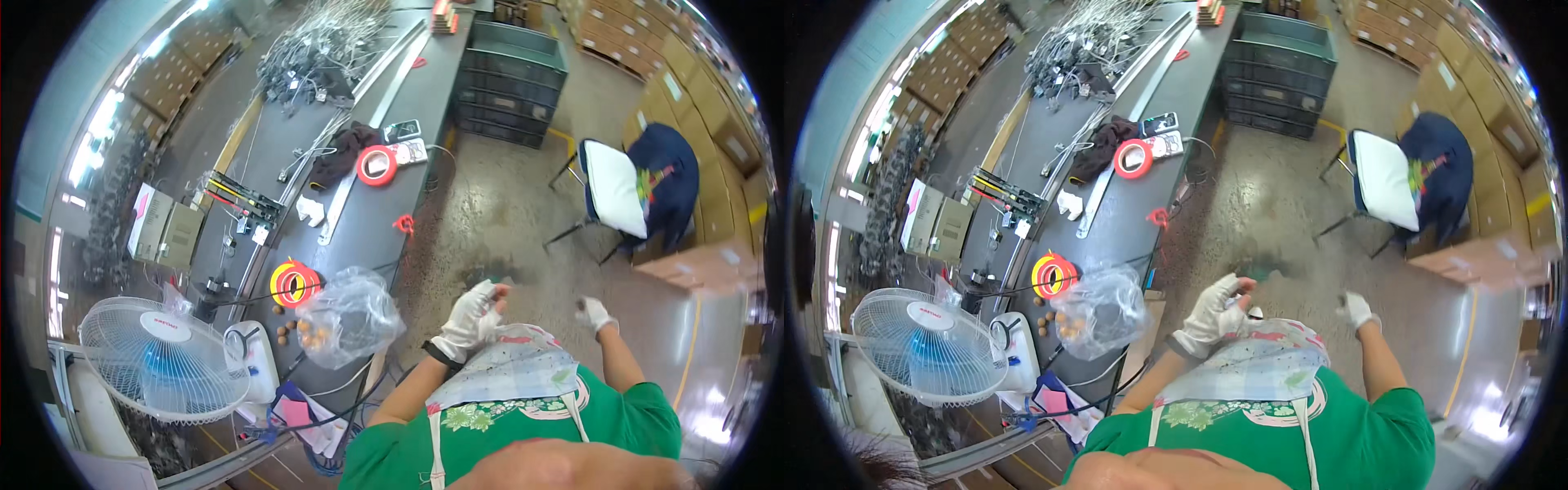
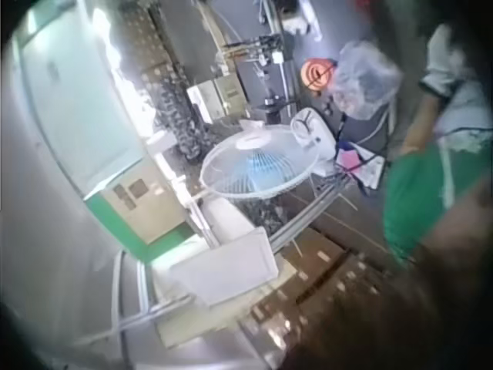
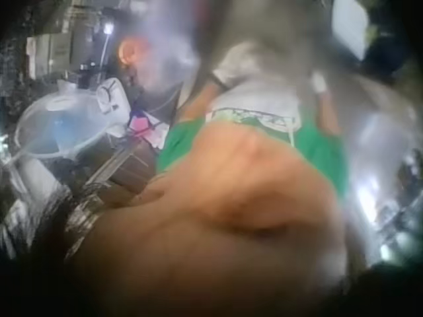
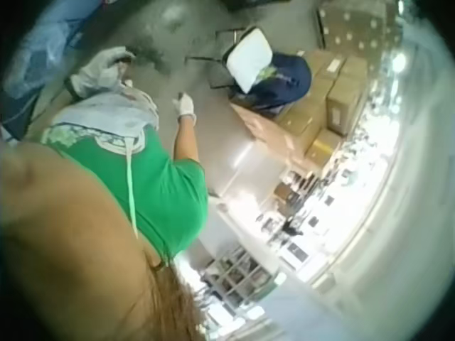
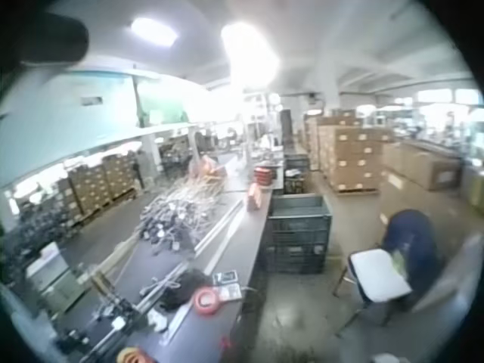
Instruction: The person picks up a wire from a pile, slides a red plastic piece onto it, and places the finished wire into a bin, repeating the process for several wires.
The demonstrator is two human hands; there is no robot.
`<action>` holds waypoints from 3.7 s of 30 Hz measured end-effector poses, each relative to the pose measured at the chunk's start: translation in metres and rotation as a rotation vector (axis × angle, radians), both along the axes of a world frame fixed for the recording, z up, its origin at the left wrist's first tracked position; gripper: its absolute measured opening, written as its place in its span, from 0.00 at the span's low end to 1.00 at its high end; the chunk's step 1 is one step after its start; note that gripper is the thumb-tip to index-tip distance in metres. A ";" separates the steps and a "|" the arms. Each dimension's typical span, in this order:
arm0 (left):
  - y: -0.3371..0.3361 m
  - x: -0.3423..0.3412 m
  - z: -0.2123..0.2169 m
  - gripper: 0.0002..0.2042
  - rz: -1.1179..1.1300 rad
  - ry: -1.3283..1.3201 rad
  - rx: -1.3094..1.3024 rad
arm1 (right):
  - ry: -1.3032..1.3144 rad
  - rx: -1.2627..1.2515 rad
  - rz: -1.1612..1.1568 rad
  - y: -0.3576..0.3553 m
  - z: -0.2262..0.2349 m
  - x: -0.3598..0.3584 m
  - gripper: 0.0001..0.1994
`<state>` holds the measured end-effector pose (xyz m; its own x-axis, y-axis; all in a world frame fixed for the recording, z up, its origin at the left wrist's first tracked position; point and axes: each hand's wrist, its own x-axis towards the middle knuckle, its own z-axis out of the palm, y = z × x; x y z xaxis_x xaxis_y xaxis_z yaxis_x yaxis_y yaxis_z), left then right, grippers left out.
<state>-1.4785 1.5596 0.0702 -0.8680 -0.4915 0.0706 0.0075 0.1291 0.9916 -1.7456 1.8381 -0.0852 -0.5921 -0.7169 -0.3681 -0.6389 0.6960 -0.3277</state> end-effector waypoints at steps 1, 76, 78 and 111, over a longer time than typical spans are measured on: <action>-0.016 -0.011 0.006 0.10 0.085 -0.047 0.063 | 0.011 -0.041 0.073 -0.047 0.012 -0.033 0.18; -0.619 -0.750 -0.070 0.15 0.550 -0.502 -0.264 | -0.409 -0.586 -0.347 -0.979 0.042 -0.708 0.14; -0.627 -0.764 -0.070 0.14 0.574 -0.458 -0.316 | -0.394 -0.573 -0.307 -0.983 0.044 -0.715 0.12; -0.635 -0.791 -0.093 0.15 0.570 -0.552 -0.528 | -1.384 -0.563 -0.623 -0.895 0.061 -0.681 0.15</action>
<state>-2.2691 0.9249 -0.0233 -0.4846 -0.8729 0.0562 -0.6469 0.4009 0.6487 -2.4263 0.9429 -0.0244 -0.2827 -0.7263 -0.6266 0.6681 0.3196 -0.6719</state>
